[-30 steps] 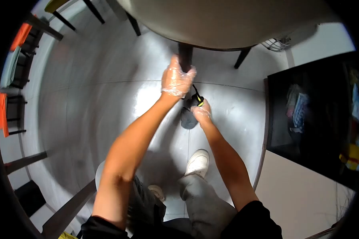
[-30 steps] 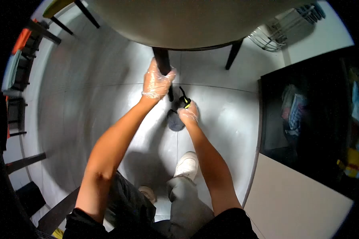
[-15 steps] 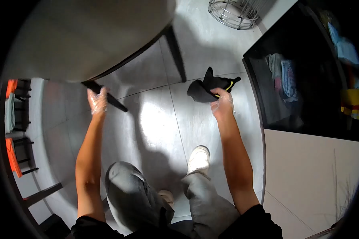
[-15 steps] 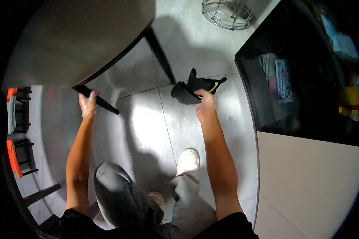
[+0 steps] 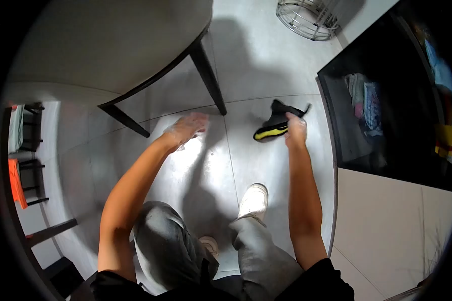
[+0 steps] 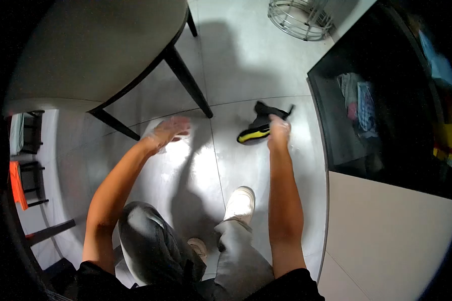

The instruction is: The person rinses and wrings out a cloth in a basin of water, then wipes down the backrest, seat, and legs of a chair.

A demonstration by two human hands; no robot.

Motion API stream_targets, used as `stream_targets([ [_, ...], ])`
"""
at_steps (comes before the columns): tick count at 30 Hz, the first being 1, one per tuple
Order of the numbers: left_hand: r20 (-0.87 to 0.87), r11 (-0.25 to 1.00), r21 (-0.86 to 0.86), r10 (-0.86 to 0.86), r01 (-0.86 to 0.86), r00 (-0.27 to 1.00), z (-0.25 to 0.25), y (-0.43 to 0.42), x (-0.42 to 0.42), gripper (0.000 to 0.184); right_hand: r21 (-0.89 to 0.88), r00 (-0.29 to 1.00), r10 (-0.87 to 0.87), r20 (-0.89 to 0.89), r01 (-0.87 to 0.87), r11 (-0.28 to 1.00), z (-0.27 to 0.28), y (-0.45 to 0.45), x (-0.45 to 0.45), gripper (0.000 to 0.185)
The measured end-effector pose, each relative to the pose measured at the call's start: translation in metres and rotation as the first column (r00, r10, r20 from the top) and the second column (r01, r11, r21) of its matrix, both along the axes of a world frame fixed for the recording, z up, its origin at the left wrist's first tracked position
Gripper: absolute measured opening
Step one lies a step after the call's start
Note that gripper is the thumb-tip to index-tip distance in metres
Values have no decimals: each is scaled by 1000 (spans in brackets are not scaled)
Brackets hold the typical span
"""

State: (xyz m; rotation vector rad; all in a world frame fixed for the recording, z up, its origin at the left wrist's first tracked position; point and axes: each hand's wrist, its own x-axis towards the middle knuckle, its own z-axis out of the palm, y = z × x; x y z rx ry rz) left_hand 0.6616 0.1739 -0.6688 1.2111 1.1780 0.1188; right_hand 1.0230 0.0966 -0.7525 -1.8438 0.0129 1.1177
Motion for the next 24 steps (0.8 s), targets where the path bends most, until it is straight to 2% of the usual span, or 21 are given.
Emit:
stream_targets([
  [1, 10, 999, 3, 40, -40, 999, 18, 3, 13, 59, 26, 986, -151, -64, 153, 988, 42, 7, -16, 57],
  [3, -1, 991, 43, 126, -126, 992, 29, 12, 27, 63, 316, 948, -261, -181, 307, 898, 18, 31, -12, 55],
  [4, -8, 984, 62, 168, -167, 986, 31, 13, 30, 65, 346, 916, -290, -278, 377, 859, 65, 42, -35, 53],
  [6, 72, 949, 32, 310, -313, 948, 33, 11, 34, 67, 557, 896, -209, -392, 412, 721, 70, 78, -58, 55],
  [7, 109, 925, 15, 377, -381, 920, 34, 11, 37, 69, 530, 930, -240, -278, 357, 769, 98, 89, -84, 54],
  [8, 153, 875, -27, 481, -483, 863, 32, 10, 42, 72, 793, 982, -153, -108, 178, 583, 70, 109, -95, 34],
  [9, 253, 836, -90, 545, -541, 800, 35, 9, 45, 73, 858, 970, -42, 238, -189, 477, 51, 114, -113, 36],
  [10, 345, 795, -161, 601, -585, 721, 41, 6, 47, 73, 791, 862, -19, 506, -456, 407, 60, 115, -135, 32],
  [11, 428, 751, -237, 650, -617, 627, 43, 6, 48, 74, 672, 723, 11, 691, -649, 357, 78, 118, -155, 28],
  [12, 520, 792, -230, 591, -566, 617, 40, 10, 44, 73, 552, 579, 23, 815, -788, 274, 91, 120, -168, 24],
  [13, 604, 829, -215, 528, -516, 597, 36, 15, 39, 72, 494, 512, 54, 857, -847, 194, 100, 121, -173, 21],
  [14, 683, 864, -193, 458, -464, 569, 33, 19, 35, 71, 511, 524, 128, 842, -851, 122, 109, 122, -171, 18],
  [15, 630, 874, -104, 427, -474, 649, 39, 20, 35, 69, 595, 593, 270, 758, -799, 86, 119, 123, -162, 27],
  [17, 493, 884, 79, 367, -461, 788, 65, 21, 41, 66, 845, 827, 396, 399, -499, 194, 124, 123, -162, 52],
  [18, 459, 843, 222, 352, -489, 816, 72, 21, 47, 57, 909, 883, 433, 181, -318, 268, 127, 123, -162, 66],
  [21, 397, 762, 239, 489, -602, 777, 84, 40, 52, 46, 711, 801, 399, 447, -588, 384, 138, 140, -161, 92],
  [22, 268, 754, 428, 420, -498, 867, 56, 57, 44, 49, 708, 809, 323, 491, -586, 394, 139, 148, -165, 81],
  [23, 117, 717, 592, 377, -369, 919, 29, 74, 36, 52, 633, 771, 403, 494, -636, 442, 145, 154, -167, 73],
  [24, 101, 683, 624, 410, -379, 906, 19, 82, 35, 53, 553, 728, 483, 486, -684, 476, 158, 159, -170, 66],
])
